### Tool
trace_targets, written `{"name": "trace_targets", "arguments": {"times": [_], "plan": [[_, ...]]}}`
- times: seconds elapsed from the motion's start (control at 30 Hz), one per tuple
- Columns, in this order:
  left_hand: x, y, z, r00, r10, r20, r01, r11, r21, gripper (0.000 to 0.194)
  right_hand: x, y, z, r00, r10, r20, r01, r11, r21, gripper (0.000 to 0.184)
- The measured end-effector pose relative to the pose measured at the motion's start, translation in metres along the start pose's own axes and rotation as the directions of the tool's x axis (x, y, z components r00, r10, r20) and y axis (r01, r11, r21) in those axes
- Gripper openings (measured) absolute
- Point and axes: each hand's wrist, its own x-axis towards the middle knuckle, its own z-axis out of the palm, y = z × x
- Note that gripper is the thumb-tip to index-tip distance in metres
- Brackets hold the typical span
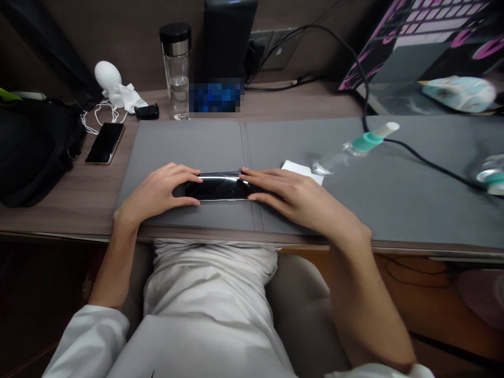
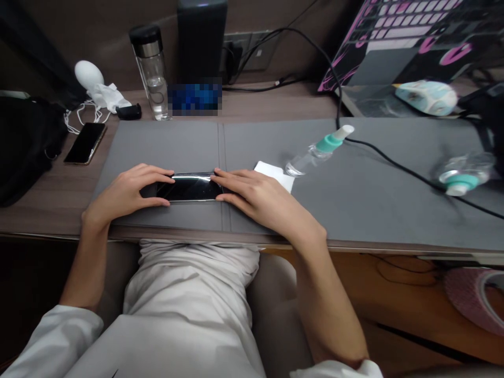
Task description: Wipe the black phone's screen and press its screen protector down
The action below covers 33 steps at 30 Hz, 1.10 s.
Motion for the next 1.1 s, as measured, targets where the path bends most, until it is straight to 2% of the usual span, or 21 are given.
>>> {"name": "trace_targets", "arguments": {"times": [0.4, 0.63, 1.1], "plan": [[0.0009, 0.0009, 0.0, 1.0, -0.026, 0.008, 0.027, 1.0, -0.016, 0.038, 0.0, -0.0005, -0.0007, 1.0, -0.017, -0.01, 0.017, 1.0, 0.014, 0.047], [0.0011, 0.001, 0.0005, 1.0, -0.029, 0.006, 0.029, 0.999, -0.033, 0.038, 0.0017, -0.0018, -0.0037, 0.999, 0.026, 0.034, -0.028, 0.997, 0.067, 0.051], [0.0002, -0.001, 0.0027, 1.0, -0.007, -0.003, 0.007, 0.999, -0.042, 0.038, 0.0018, -0.0041, -0.0063, 0.999, 0.046, 0.022, -0.047, 0.996, 0.079, 0.052]]}}
